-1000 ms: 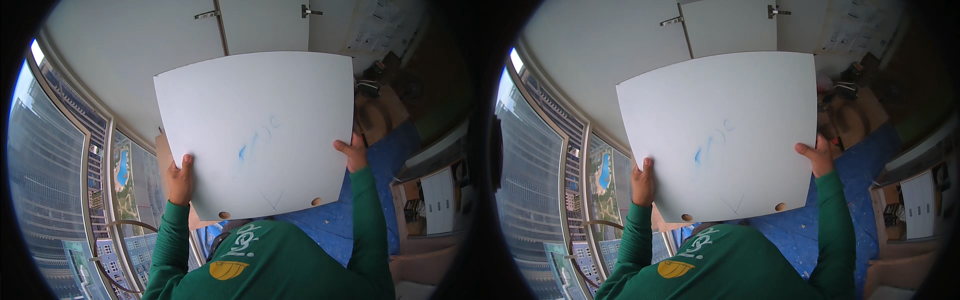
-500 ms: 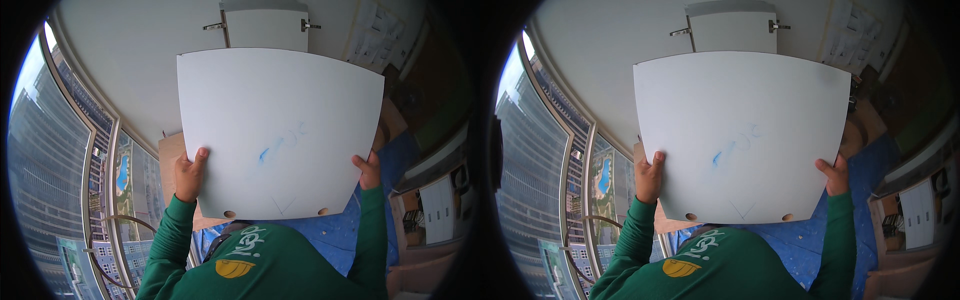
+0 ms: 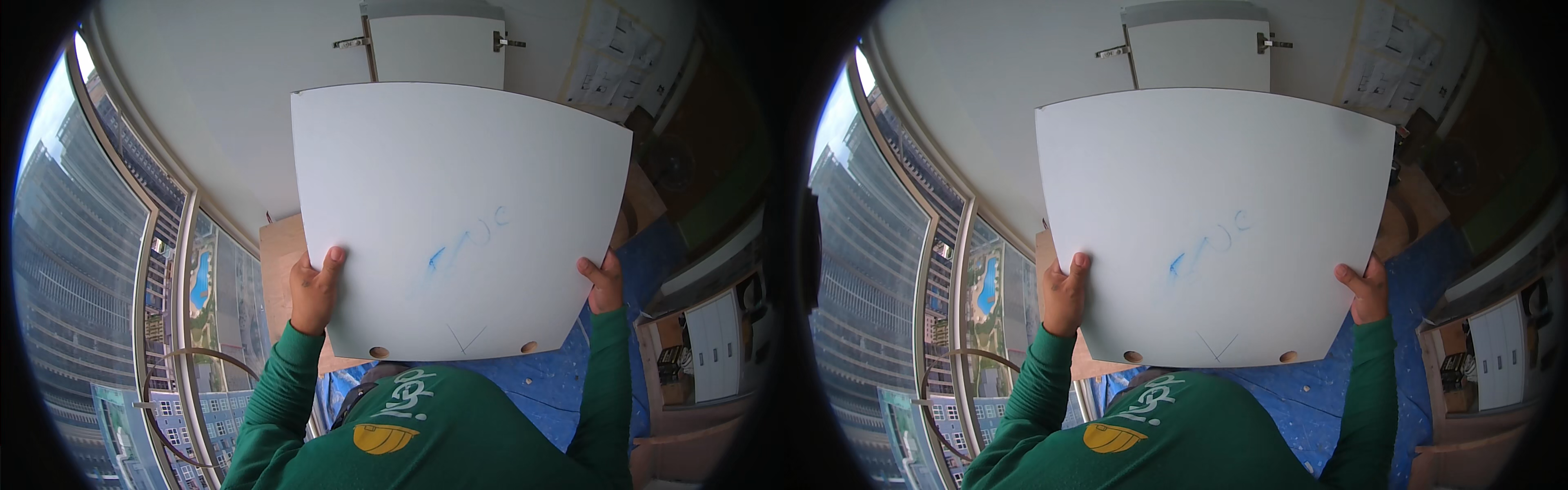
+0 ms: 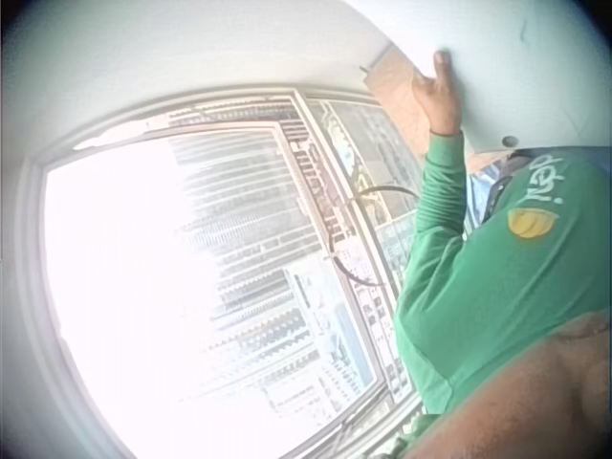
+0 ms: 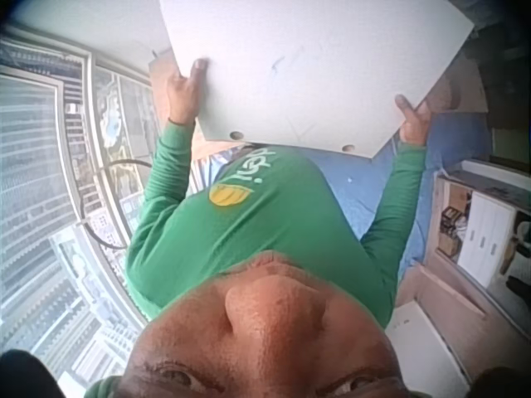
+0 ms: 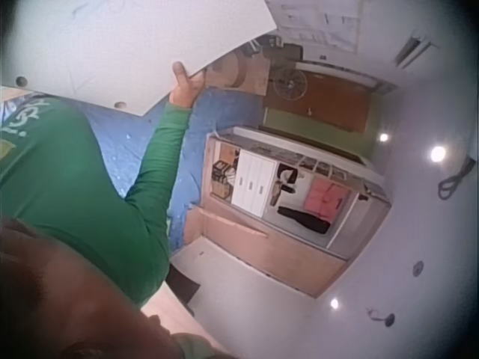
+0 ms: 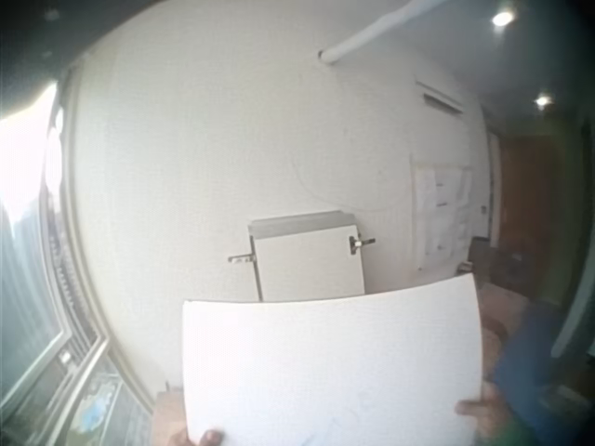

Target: The person assembles a wooden cabinet by aligning and joining panels. They use a utility knife to trim edges and a hammer to tap pieces into place, then fit a curved door panel onto the frame. The work occurs on a protected floor surface in a room with a large window.

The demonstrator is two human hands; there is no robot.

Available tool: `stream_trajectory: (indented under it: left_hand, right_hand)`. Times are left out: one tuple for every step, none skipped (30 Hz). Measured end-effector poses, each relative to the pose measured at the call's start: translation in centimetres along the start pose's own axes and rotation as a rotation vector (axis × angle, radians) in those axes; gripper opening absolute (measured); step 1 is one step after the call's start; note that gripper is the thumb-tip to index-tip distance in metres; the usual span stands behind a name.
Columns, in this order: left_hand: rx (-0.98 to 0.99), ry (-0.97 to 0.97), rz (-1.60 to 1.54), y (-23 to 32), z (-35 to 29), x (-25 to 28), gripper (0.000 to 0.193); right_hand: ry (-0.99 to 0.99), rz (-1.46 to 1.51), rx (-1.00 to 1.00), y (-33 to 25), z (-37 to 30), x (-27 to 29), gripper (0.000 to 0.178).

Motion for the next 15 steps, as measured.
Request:
stream_trajectory:
  left_hand:
    - [-0.002, 0.006, 0.009, 0.0, 0.0, 0.0, 0.060]
    - [-0.005, 0.007, -0.006, -0.1, 0.0, 0.0, 0.060]
    - [-0.003, 0.010, -0.004, -0.2, -0.1, 0.1, 0.060]
    - [0.010, 0.024, 0.022, -0.3, -0.1, 0.2, 0.060]
    - [-0.013, 0.019, 0.007, -0.3, -0.1, 0.2, 0.060]
    - [-0.023, 0.026, 0.015, -0.4, -0.1, 0.3, 0.060]
    - [-0.028, 0.038, 0.039, -0.5, -0.1, 0.4, 0.060]
    - [-0.032, 0.034, 0.022, -0.6, -0.1, 0.5, 0.060]
    - [-0.031, 0.037, 0.021, -0.7, -0.1, 0.6, 0.060]
    - [-0.030, 0.043, 0.034, -0.8, -0.1, 0.7, 0.060]
    - [-0.029, 0.038, 0.014, -0.9, -0.1, 0.8, 0.060]
    - [-0.027, 0.038, 0.009, -0.9, 0.0, 0.9, 0.061]
    - [-0.018, 0.040, 0.016, -0.9, 0.0, 1.0, 0.062]
    - [-0.021, 0.040, 0.004, -0.9, 0.0, 1.0, 0.063]
    - [-0.016, 0.041, 0.004, -0.9, 0.1, 1.0, 0.064]
  right_hand:
    - [-0.005, 0.005, -0.007, 0.0, 0.0, -0.1, 0.057]
    - [-0.009, 0.007, -0.007, 0.1, 0.1, -0.1, 0.057]
    - [-0.005, 0.001, -0.005, 0.1, 0.1, -0.1, 0.058]
    - [-0.017, 0.009, -0.009, 0.1, 0.2, -0.2, 0.058]
    - [-0.020, 0.010, -0.012, 0.1, 0.2, -0.3, 0.058]
    - [-0.024, 0.011, -0.002, 0.0, 0.3, -0.3, 0.059]
    - [-0.021, 0.013, -0.017, 0.1, 0.3, -0.4, 0.059]
    - [-0.019, 0.015, -0.019, 0.1, 0.4, -0.5, 0.059]
    - [-0.018, 0.017, -0.020, 0.2, 0.4, -0.6, 0.060]
    - [-0.021, 0.015, -0.021, 0.2, 0.5, -0.7, 0.060]
    - [-0.026, 0.012, -0.022, 0.2, 0.5, -0.9, 0.060]
    - [-0.026, 0.006, -0.016, 0.2, 0.6, -1.0, 0.060]
    - [-0.036, 0.008, -0.018, 0.1, 0.6, -1.2, 0.060]
    - [-0.041, 0.004, -0.014, 0.1, 0.7, -1.4, 0.059]
    - [-0.033, -0.002, -0.002, 0.0, 0.8, -1.5, 0.059]
Point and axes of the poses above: each hand's wrist, its own z-axis towards the middle knuckle, its own x-axis out of the back of the hand, y = z × x, the point moved 4 cm from there along z, towards the middle knuckle, and after that the axes turned 2 degrees about -z, right-handed, at the moved point
